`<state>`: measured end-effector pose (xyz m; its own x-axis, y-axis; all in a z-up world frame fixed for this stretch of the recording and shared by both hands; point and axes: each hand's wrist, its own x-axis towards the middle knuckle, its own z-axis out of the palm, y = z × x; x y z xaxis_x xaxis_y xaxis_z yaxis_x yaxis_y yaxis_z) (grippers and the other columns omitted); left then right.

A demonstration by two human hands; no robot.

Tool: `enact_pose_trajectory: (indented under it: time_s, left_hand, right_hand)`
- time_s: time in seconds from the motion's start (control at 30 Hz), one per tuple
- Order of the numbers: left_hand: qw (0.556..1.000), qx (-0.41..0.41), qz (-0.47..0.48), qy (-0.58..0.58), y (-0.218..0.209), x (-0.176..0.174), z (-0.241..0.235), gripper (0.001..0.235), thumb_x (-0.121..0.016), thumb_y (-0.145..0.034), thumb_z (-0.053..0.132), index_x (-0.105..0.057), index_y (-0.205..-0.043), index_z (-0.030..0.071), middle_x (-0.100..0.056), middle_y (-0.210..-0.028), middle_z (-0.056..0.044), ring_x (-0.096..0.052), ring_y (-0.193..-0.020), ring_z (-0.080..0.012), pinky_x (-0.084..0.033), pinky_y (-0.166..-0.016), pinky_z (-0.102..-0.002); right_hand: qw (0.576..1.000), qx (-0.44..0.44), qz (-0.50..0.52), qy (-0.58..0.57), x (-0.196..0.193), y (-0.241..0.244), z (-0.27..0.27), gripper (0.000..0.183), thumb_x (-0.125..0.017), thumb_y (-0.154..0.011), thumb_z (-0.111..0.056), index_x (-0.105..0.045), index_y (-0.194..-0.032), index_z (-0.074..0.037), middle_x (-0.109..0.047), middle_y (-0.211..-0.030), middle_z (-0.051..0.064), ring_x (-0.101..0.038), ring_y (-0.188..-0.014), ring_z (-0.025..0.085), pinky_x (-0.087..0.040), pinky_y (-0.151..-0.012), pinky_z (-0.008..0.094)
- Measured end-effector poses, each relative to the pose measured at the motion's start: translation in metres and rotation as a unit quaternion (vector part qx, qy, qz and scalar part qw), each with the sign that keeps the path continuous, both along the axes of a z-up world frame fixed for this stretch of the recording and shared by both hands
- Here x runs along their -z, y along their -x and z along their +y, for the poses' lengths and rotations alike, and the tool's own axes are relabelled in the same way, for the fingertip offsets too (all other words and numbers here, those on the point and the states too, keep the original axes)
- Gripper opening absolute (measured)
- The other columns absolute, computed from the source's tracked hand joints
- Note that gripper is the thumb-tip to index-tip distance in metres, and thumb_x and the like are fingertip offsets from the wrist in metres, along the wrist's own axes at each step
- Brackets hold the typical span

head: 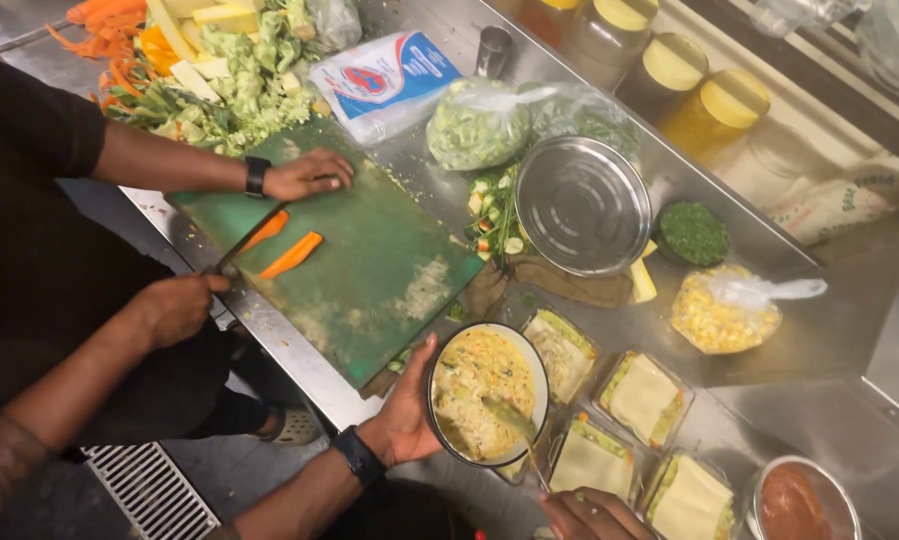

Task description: Assembling layered food portions including pasta sheets, guacamole, and sauces into individual containers.

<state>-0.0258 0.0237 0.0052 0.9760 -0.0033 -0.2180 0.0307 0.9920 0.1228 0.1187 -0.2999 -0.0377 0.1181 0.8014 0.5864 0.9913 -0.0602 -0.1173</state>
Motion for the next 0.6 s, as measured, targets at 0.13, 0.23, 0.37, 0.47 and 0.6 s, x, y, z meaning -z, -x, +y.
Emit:
enact_pose_trajectory:
  time_s: [0.13,0.23,0.37,0.47,0.6]
  left_hand:
    - [1.000,0.025,0.012,0.003,0.000,0.000,-0.011,0.090,-0.053,-0.089,0.072,-0.049,-0.150,0.007,-0.056,-0.150,-0.017,-0.056,-0.135,-0.0328,-0.042,-0.115,-0.053]
    - [1.000,0.016,0.019,0.002,0.004,-0.003,-0.020,0.089,-0.053,-0.089,0.072,-0.049,-0.150,0.007,-0.056,-0.149,-0.017,-0.056,-0.135,-0.0324,-0.042,-0.114,-0.053]
    - [0.998,-0.040,0.026,-0.029,0.012,0.001,-0.027,0.088,-0.049,-0.092,0.072,-0.049,-0.151,0.007,-0.058,-0.150,-0.015,-0.055,-0.137,-0.0297,-0.043,-0.116,-0.049]
    - [0.997,-0.057,0.044,-0.016,0.023,0.001,-0.022,0.085,-0.047,-0.092,0.071,-0.049,-0.149,0.008,-0.058,-0.147,-0.015,-0.055,-0.135,-0.0306,-0.044,-0.114,-0.052]
    - [0.996,-0.081,0.030,-0.039,0.047,0.001,-0.006,0.088,-0.047,-0.090,0.072,-0.049,-0.147,0.006,-0.058,-0.146,-0.018,-0.057,-0.133,-0.0319,-0.045,-0.112,-0.053]
  right_hand:
    - [0.980,-0.079,0.140,0.116,-0.029,0.001,-0.004,0.032,-0.079,-0.084,-0.014,-0.077,-0.115,-0.010,-0.080,-0.092,0.004,-0.078,-0.088,0.021,-0.061,-0.083,0.033]
    - [0.872,-0.135,0.467,0.057,0.048,-0.008,-0.033,0.034,-0.073,-0.092,-0.015,-0.073,-0.120,0.004,-0.081,-0.099,0.017,-0.081,-0.091,0.028,-0.062,-0.088,0.038]
    - [0.531,0.195,0.823,-0.049,0.118,0.004,-0.048,0.055,-0.063,-0.094,-0.027,-0.061,-0.127,0.016,-0.070,-0.089,0.034,-0.073,-0.079,0.039,-0.059,-0.075,0.046]
    - [0.437,0.079,0.864,-0.237,0.108,0.027,-0.043,0.052,-0.063,-0.099,-0.024,-0.051,-0.130,0.016,-0.066,-0.098,0.026,-0.068,-0.091,0.032,-0.059,-0.081,0.047]
    - [0.540,-0.034,0.775,-0.328,0.139,0.026,-0.114,0.047,-0.065,-0.110,-0.018,-0.053,-0.140,0.016,-0.065,-0.105,0.030,-0.066,-0.102,0.039,-0.058,-0.082,0.055]
